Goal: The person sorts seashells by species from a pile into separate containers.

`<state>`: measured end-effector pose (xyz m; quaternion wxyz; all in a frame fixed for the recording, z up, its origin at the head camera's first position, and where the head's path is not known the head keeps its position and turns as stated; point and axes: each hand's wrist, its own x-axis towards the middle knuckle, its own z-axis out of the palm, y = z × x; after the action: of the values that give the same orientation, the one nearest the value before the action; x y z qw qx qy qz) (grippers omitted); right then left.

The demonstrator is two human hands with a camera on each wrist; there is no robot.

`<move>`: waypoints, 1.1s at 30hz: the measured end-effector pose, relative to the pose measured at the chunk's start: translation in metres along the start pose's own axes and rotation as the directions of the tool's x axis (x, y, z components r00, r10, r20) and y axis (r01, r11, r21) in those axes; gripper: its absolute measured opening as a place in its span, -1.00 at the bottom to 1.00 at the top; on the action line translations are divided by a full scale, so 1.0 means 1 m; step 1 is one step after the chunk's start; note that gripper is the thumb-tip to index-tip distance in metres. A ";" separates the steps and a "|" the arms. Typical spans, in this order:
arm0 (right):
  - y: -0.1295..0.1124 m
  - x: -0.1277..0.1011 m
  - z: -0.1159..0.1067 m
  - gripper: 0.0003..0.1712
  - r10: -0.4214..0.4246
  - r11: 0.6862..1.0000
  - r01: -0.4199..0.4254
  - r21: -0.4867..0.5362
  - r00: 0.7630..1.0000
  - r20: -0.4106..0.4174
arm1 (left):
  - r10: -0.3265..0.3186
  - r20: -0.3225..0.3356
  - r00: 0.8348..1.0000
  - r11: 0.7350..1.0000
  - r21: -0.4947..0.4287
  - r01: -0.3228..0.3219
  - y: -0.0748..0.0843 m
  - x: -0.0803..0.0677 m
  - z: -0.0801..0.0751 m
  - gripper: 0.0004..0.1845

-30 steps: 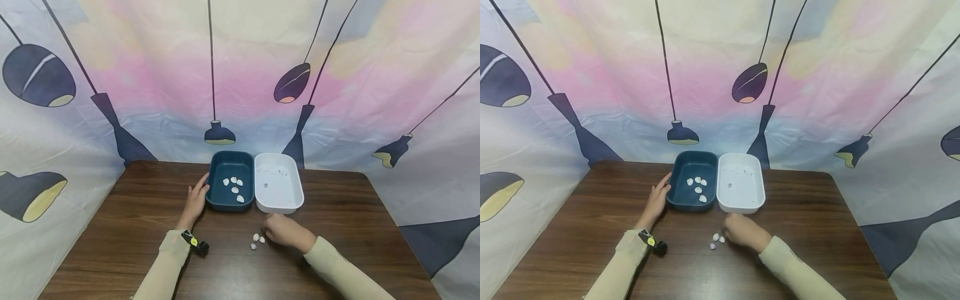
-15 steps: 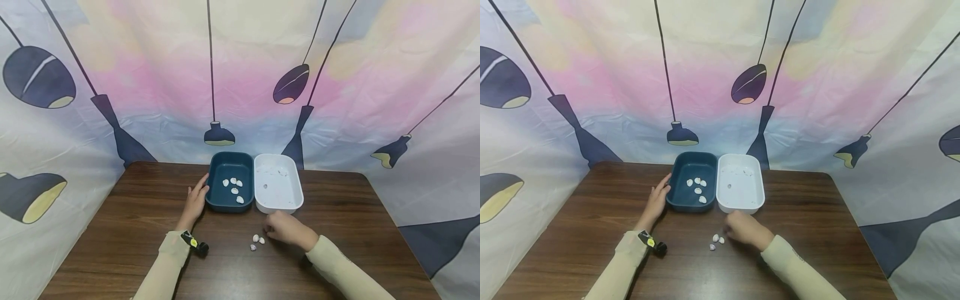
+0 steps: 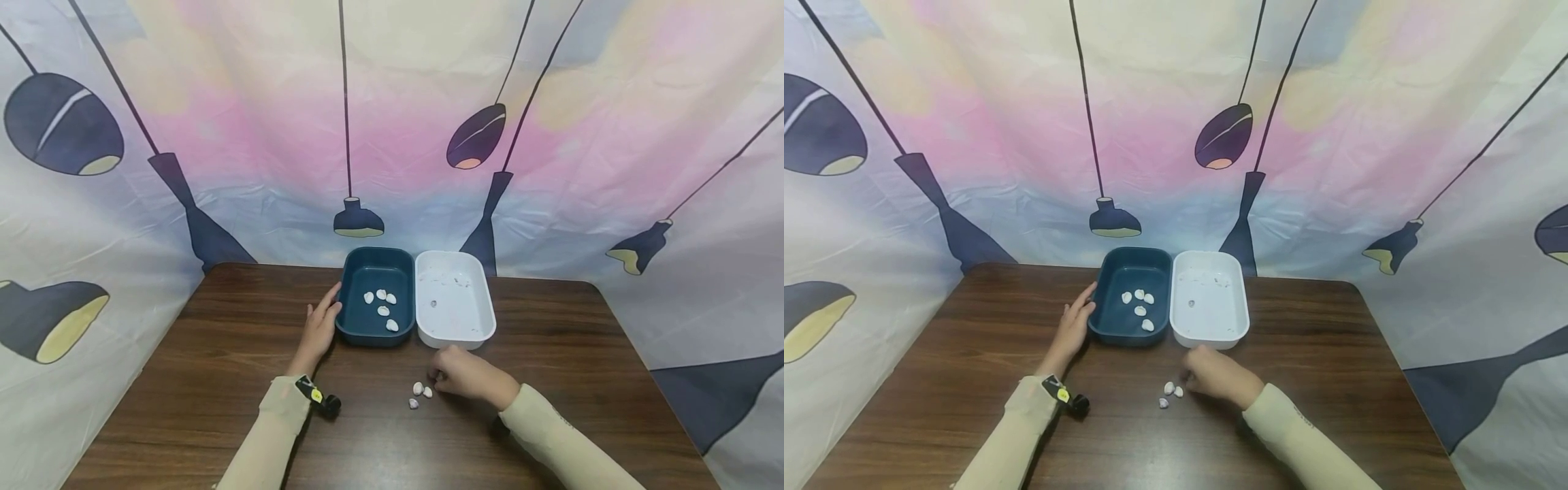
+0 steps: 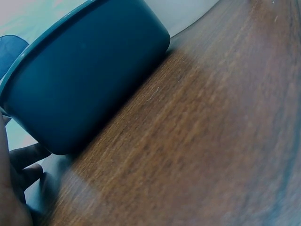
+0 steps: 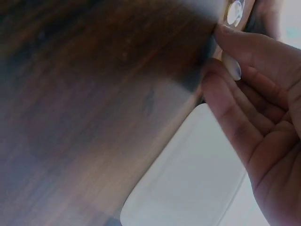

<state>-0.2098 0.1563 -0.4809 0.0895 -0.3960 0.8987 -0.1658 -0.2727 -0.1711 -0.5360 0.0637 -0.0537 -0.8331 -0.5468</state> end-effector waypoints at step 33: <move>-0.015 -0.001 -0.032 -0.78 -0.122 0.992 0.117 -0.036 0.979 -0.166 | 0.001 -0.003 1.000 1.000 0.009 -0.001 -0.001 0.001 -0.001 -0.44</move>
<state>-0.2084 0.1544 -0.4452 -0.0017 -0.4350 0.8798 -0.1917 -0.2742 -0.1720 -0.5366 0.0657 -0.0530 -0.8354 -0.5432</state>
